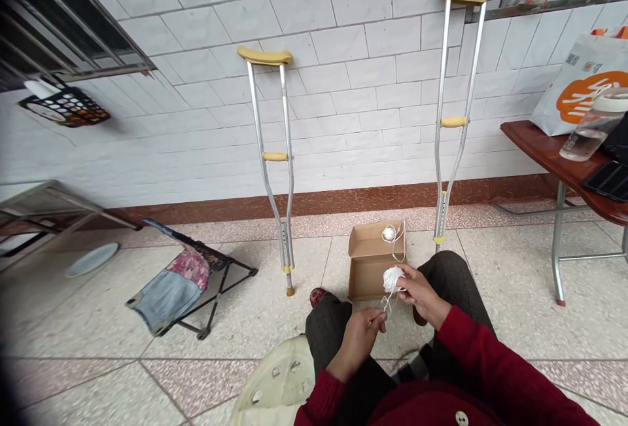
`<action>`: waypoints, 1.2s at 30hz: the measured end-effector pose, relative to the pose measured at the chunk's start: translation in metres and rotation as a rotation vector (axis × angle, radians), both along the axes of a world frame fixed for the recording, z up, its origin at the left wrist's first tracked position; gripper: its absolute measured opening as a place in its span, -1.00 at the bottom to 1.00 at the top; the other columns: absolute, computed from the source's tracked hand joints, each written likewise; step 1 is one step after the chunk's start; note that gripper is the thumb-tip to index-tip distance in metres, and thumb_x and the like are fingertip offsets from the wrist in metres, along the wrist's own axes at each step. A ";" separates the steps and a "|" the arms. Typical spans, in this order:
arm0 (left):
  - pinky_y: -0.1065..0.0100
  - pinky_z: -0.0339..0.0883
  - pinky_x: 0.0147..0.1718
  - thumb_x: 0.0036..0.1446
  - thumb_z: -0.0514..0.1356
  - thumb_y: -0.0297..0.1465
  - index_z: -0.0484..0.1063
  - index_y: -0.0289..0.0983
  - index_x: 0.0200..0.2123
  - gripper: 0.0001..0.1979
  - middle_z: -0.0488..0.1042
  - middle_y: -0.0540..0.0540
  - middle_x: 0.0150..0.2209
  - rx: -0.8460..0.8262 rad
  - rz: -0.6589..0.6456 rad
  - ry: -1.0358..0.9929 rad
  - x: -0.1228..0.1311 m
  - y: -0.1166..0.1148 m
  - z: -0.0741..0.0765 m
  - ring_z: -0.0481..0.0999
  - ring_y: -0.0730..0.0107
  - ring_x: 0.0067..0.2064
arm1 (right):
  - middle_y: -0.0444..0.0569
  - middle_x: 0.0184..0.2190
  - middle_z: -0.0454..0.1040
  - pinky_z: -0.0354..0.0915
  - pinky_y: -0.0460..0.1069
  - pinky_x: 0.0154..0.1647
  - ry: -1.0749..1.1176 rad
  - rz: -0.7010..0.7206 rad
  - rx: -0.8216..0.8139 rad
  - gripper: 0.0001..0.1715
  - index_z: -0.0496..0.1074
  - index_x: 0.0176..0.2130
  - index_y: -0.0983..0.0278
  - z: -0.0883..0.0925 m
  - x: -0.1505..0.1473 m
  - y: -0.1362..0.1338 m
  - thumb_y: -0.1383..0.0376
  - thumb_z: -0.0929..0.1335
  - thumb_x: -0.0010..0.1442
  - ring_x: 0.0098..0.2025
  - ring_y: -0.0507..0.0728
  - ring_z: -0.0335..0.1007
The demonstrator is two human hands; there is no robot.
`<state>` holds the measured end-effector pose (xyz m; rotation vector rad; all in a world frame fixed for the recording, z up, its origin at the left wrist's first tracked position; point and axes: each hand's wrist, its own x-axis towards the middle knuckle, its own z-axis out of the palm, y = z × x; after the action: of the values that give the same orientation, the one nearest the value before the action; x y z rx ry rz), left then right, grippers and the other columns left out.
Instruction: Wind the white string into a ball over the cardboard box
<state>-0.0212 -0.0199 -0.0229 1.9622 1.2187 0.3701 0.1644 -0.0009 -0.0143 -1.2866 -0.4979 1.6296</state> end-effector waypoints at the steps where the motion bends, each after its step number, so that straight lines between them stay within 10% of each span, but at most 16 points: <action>1: 0.42 0.15 -0.32 0.23 0.04 -0.39 0.46 -0.29 -0.58 -0.64 0.47 -0.03 -0.52 -0.038 0.019 -0.021 0.001 -0.003 -0.007 0.44 0.39 -0.37 | -0.20 -0.55 0.38 -0.38 -0.18 -0.70 -0.006 0.030 -0.007 -0.34 0.34 -0.03 0.27 0.004 0.002 -0.003 0.32 0.40 -0.21 -0.73 -0.15 0.01; 8: 0.42 0.18 -0.40 0.18 0.09 -0.41 0.51 -0.38 -0.57 -0.66 0.46 -0.05 -0.55 -0.181 0.070 -0.151 0.014 0.010 -0.026 0.38 0.40 -0.46 | -0.24 -0.51 0.38 -0.25 -0.16 -0.71 -0.094 0.306 0.112 -0.38 0.27 -0.05 0.21 0.007 -0.016 -0.042 0.36 0.40 -0.16 -0.72 -0.15 -0.04; 13: 0.34 0.23 -0.17 0.21 0.09 -0.49 0.57 -0.28 -0.40 -0.75 0.59 -0.07 -0.38 0.171 -0.069 0.070 0.011 0.025 -0.006 0.49 0.34 -0.30 | -0.25 -0.49 0.34 -0.24 -0.16 -0.67 -0.176 0.332 0.128 -0.41 0.25 -0.03 0.20 -0.002 -0.005 -0.061 0.35 0.34 -0.13 -0.67 -0.10 0.06; 18: 0.23 0.22 -0.02 0.24 0.09 -0.47 0.53 -0.27 -0.43 -0.75 0.57 -0.12 -0.43 0.424 -0.153 0.345 0.023 0.034 0.017 0.51 0.31 -0.31 | -0.15 -0.35 0.45 0.18 -0.10 -0.38 -0.431 0.346 0.454 -0.50 0.32 -0.10 0.22 -0.015 0.011 -0.064 0.39 0.38 -0.11 -0.37 0.03 0.34; 23: 0.12 0.15 0.11 0.16 0.15 -0.49 0.53 -0.31 -0.45 -0.81 0.56 -0.17 -0.42 0.596 -0.355 0.495 0.057 0.054 0.054 0.52 0.24 -0.31 | -0.21 -0.50 0.41 0.14 -0.11 -0.44 -0.622 0.331 0.440 -0.54 0.36 -0.19 0.25 -0.030 0.021 -0.042 0.39 0.42 -0.18 -0.46 0.02 0.28; 28: 0.10 0.13 0.14 0.16 0.10 -0.51 0.55 -0.36 -0.37 -0.80 0.57 -0.26 -0.38 0.607 -0.242 0.462 0.072 0.054 0.077 0.53 0.17 -0.27 | -0.26 -0.60 0.30 -0.01 -0.17 -0.59 -0.392 -0.005 0.140 -0.64 0.25 -0.36 0.24 -0.023 0.030 0.018 0.35 0.42 -0.21 -0.59 -0.06 0.13; 36: 0.44 0.20 -0.38 0.28 0.02 -0.37 0.49 -0.30 -0.53 -0.61 0.50 -0.03 -0.52 0.040 0.023 0.052 0.016 0.022 0.015 0.47 0.40 -0.42 | -0.17 -0.52 0.38 -0.14 -0.19 -0.68 0.058 0.191 0.055 -0.58 0.31 -0.26 0.26 0.036 0.011 0.037 0.22 0.45 -0.14 -0.64 -0.11 0.13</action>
<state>-0.0052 0.0022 -0.0083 2.0043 1.2763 0.3600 0.1750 0.0357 0.0222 -1.1761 -0.6422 1.7932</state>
